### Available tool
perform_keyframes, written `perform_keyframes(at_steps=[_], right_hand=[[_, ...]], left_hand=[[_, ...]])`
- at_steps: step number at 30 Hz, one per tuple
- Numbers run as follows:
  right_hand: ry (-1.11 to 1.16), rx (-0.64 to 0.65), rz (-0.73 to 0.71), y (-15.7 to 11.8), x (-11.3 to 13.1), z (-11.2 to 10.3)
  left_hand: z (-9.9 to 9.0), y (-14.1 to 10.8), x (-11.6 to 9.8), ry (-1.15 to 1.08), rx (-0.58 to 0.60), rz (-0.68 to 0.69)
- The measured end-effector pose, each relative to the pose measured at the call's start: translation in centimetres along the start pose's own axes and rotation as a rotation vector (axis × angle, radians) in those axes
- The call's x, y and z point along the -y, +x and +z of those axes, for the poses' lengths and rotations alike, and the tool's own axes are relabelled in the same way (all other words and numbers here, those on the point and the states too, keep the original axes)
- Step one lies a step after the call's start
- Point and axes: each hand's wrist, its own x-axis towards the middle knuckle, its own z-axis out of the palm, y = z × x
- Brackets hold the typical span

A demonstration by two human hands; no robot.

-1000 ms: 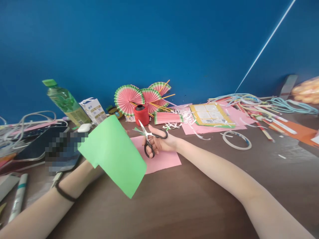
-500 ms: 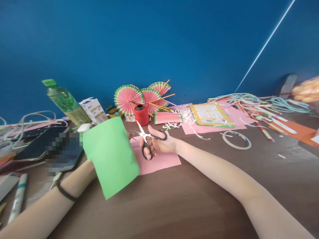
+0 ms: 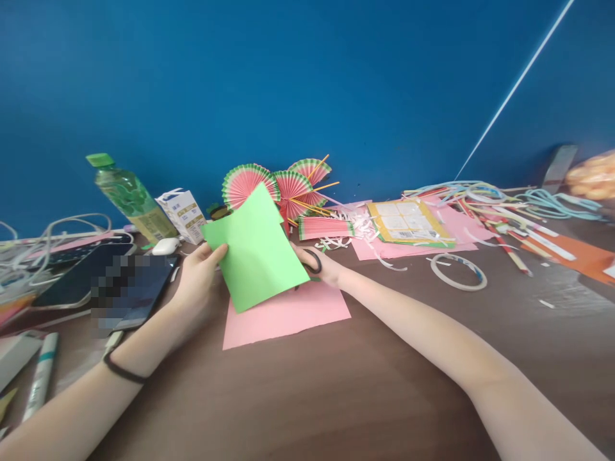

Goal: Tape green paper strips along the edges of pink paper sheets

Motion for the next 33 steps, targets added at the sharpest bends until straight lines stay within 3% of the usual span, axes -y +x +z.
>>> perform_keyframes(at_steps=[9, 17, 33], right_hand=[[-0.023, -0.013, -0.088, -0.1, -0.3, -0.4], [-0.335, -0.128, -0.145, 0.0, -0.2, -0.9], [-0.551, -0.193, -0.223, 0.1, 0.5, -0.7]], left_hand=[[-1.0, 0.9, 0.6, -0.043, -0.037, 0.057], [-1.5, 1.6, 1.2, -0.020, 0.010, 0.051], [-1.7, 2.1, 1.7, -0.033, 0.011, 0.011]])
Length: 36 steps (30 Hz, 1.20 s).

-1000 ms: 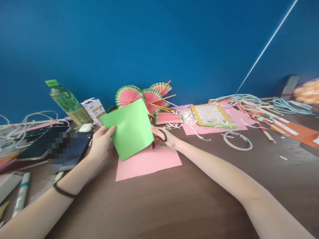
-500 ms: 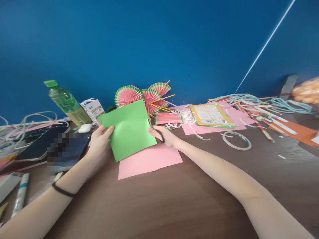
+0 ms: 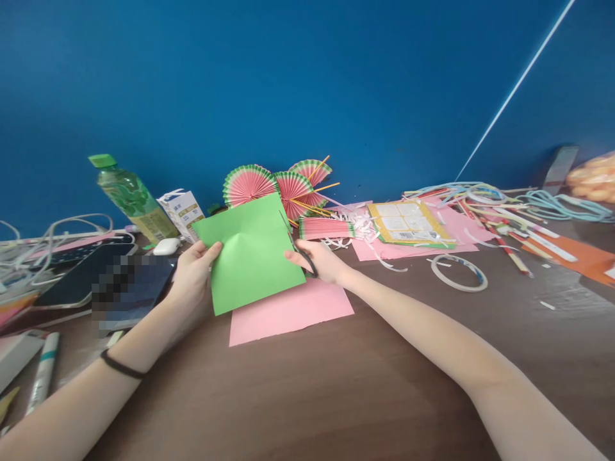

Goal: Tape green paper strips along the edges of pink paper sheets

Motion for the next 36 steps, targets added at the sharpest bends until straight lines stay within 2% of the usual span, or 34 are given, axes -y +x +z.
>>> perform_keyframes(at_steps=[11, 24, 36], right_hand=[[0.007, -0.016, 0.004, 0.07, 0.01, -0.16], [0.042, -0.040, 0.080, -0.12, -0.07, 0.22], [0.024, -0.054, 0.074, -0.13, -0.19, 0.45]], left_hand=[[0.05, -0.14, 0.00, 0.009, 0.044, -0.018], [0.62, -0.90, -0.64, -0.017, 0.043, -0.034], [0.62, -0.86, -0.48, -0.034, 0.037, -0.042]])
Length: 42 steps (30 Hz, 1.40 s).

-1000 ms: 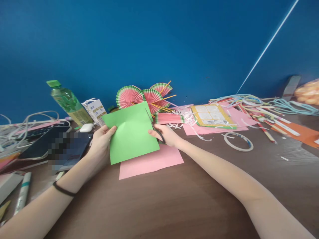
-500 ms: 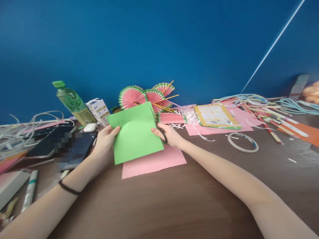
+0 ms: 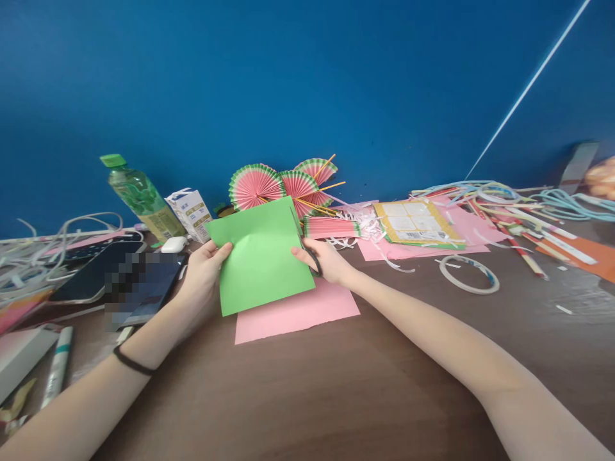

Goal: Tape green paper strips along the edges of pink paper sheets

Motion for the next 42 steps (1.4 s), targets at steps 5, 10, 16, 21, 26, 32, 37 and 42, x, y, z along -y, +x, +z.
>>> perform_keyframes(at_steps=[5, 10, 16, 21, 26, 32, 37, 42], right_hand=[[-0.020, -0.013, 0.000, -0.1, 0.1, 0.1], [-0.028, -0.034, -0.007, -0.1, 0.1, 0.2], [-0.046, -0.057, -0.028, 0.0, -0.3, 0.3], [-0.040, -0.066, -0.034, 0.0, -0.6, 0.4], [-0.029, -0.068, -0.032, 0.0, -0.8, 0.4], [-0.008, -0.063, -0.018, -0.1, -0.9, 0.5], [-0.033, -0.091, -0.008, -0.1, -0.7, 0.4], [-0.072, -0.110, -0.006, -0.1, -0.6, 0.5]], left_hand=[[-0.1, 0.2, 0.2, 0.015, -0.004, -0.007], [0.0, 0.2, 0.2, 0.001, 0.011, 0.002], [0.2, 0.0, 0.1, -0.010, 0.015, 0.004], [0.2, -0.1, 0.0, -0.001, 0.005, -0.014], [0.3, -0.1, 0.0, -0.004, 0.007, -0.009], [0.4, -0.2, -0.2, -0.006, 0.005, -0.017], [0.4, -0.1, 0.0, -0.026, 0.019, -0.016], [0.3, -0.1, 0.1, -0.021, 0.019, -0.035]])
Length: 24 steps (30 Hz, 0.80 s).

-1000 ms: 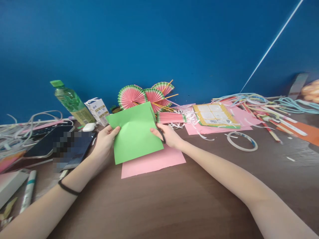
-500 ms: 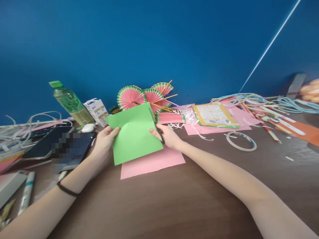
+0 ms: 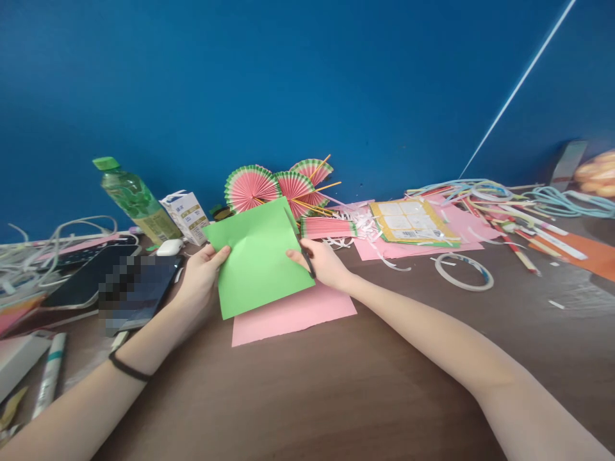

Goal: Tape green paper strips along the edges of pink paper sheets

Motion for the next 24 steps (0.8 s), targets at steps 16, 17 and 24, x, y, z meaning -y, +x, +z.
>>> perform_keyframes(at_steps=[16, 17, 24], right_hand=[[-0.007, -0.023, -0.005, -0.08, 0.16, -0.02], [-0.007, -0.028, -0.003, -0.10, 0.19, -0.01], [-0.025, -0.061, -0.017, -0.02, 0.09, 0.12]], left_hand=[[-0.04, 0.04, -0.01, -0.002, 0.006, -0.001], [-0.05, 0.06, 0.03, -0.004, 0.009, -0.002], [0.03, -0.04, -0.06, -0.013, 0.019, -0.003]])
